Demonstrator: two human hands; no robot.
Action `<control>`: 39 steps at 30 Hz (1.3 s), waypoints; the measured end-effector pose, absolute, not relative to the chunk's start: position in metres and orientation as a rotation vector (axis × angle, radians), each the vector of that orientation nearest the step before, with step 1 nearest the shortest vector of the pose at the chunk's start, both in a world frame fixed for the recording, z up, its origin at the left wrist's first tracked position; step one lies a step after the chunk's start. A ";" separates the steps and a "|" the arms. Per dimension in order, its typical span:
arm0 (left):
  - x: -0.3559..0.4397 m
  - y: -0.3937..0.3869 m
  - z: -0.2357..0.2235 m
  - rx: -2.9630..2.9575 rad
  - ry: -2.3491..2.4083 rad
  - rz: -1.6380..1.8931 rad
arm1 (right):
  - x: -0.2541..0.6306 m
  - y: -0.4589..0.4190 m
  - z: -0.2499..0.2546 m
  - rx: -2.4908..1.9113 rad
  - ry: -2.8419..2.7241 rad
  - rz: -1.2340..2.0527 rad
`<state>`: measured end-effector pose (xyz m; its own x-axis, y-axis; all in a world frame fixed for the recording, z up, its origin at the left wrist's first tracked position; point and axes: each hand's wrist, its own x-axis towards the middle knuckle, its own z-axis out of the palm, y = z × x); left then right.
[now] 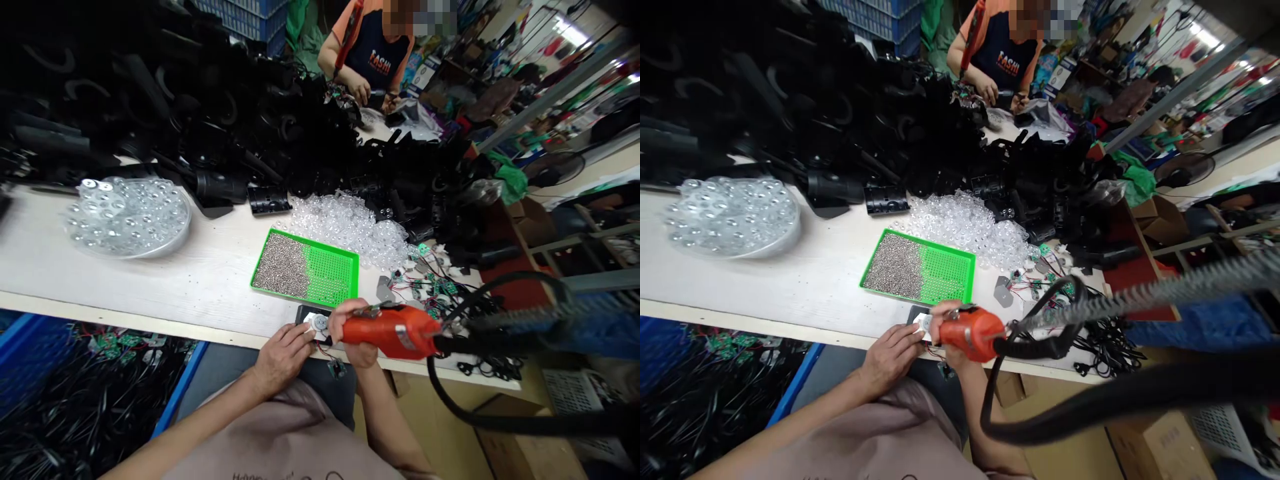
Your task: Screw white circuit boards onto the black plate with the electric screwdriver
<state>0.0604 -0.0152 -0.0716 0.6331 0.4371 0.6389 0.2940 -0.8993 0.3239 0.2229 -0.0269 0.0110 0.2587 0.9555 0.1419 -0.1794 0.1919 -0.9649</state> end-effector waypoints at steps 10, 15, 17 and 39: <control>0.049 -0.022 -0.027 2.235 0.911 1.038 | 0.197 -0.040 0.078 -0.793 -0.759 0.816; 0.044 -0.025 -0.024 2.246 0.976 0.993 | 0.180 -0.039 0.060 -0.815 -0.748 0.910; 0.043 -0.025 -0.023 2.261 0.988 1.004 | 0.179 -0.039 0.055 -0.826 -0.752 0.920; 0.044 -0.024 -0.020 2.361 1.038 0.980 | 0.183 -0.039 0.048 -0.764 -0.795 0.962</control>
